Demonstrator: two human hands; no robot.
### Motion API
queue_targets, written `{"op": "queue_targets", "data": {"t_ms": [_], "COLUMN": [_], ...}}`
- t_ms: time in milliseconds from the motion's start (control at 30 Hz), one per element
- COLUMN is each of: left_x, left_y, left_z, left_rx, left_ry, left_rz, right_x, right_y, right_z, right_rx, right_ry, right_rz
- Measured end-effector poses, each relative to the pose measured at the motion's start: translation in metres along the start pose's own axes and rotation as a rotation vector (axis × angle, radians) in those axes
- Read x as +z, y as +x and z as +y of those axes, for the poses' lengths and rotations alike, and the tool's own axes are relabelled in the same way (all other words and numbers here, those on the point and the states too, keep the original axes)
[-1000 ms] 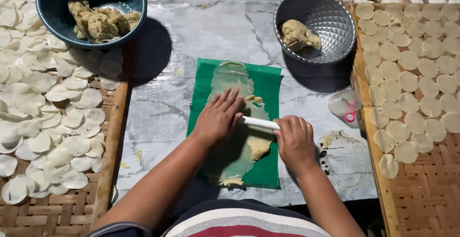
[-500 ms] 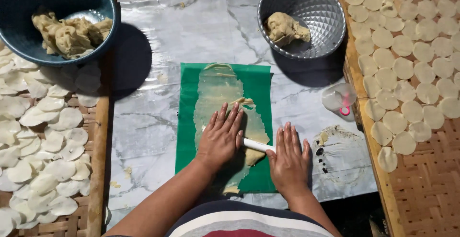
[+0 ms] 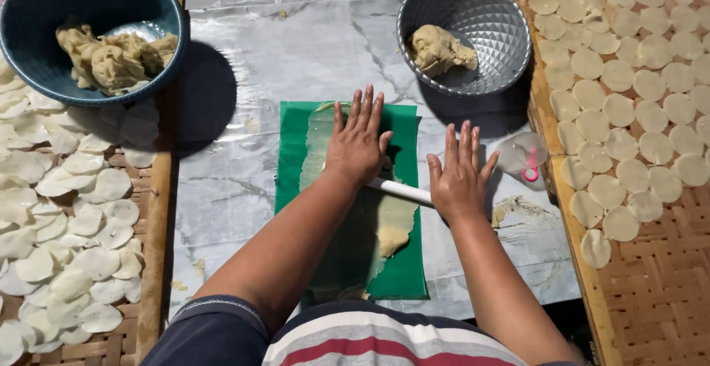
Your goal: Rolling out small portions of dough into very thin sheets using a rolling tool on a flat surface
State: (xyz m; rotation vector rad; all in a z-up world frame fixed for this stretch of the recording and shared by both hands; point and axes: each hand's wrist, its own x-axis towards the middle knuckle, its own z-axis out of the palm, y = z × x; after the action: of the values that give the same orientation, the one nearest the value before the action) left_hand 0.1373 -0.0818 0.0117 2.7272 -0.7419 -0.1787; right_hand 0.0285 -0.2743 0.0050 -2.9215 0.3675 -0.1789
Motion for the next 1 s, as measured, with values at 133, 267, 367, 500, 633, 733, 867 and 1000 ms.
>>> {"op": "queue_targets", "data": {"t_ms": [133, 267, 367, 500, 633, 733, 867, 1000], "left_x": [0.001, 0.01, 0.015, 0.028, 0.017, 0.016, 0.007, 0.003], "left_y": [-0.027, -0.069, -0.117, -0.17, -0.168, -0.144, -0.101, -0.066], "left_z": [-0.007, -0.022, -0.023, -0.014, -0.002, -0.01, -0.029, -0.049], "left_rx": [0.004, 0.132, 0.256, 0.115, 0.026, -0.103, -0.219, -0.241], "left_ry": [-0.064, -0.113, -0.05, 0.046, 0.048, 0.029, -0.016, -0.062], "left_rz": [0.085, 0.214, 0.256, 0.182, 0.401, 0.165, 0.086, 0.133], "right_x": [-0.002, -0.003, -0.009, -0.005, 0.009, 0.029, 0.034, 0.026], "right_y": [-0.037, -0.088, -0.111, -0.112, -0.086, -0.054, -0.008, 0.025], "right_z": [0.002, 0.008, 0.001, -0.017, -0.028, -0.027, -0.039, -0.053], "right_rx": [-0.242, -0.319, -0.376, -0.41, -0.342, -0.401, -0.327, -0.226], "right_ry": [0.063, 0.045, -0.01, 0.045, -0.022, -0.098, -0.14, -0.101], "right_rz": [0.374, 0.266, 0.191, 0.115, -0.002, 0.158, 0.02, -0.131]}}
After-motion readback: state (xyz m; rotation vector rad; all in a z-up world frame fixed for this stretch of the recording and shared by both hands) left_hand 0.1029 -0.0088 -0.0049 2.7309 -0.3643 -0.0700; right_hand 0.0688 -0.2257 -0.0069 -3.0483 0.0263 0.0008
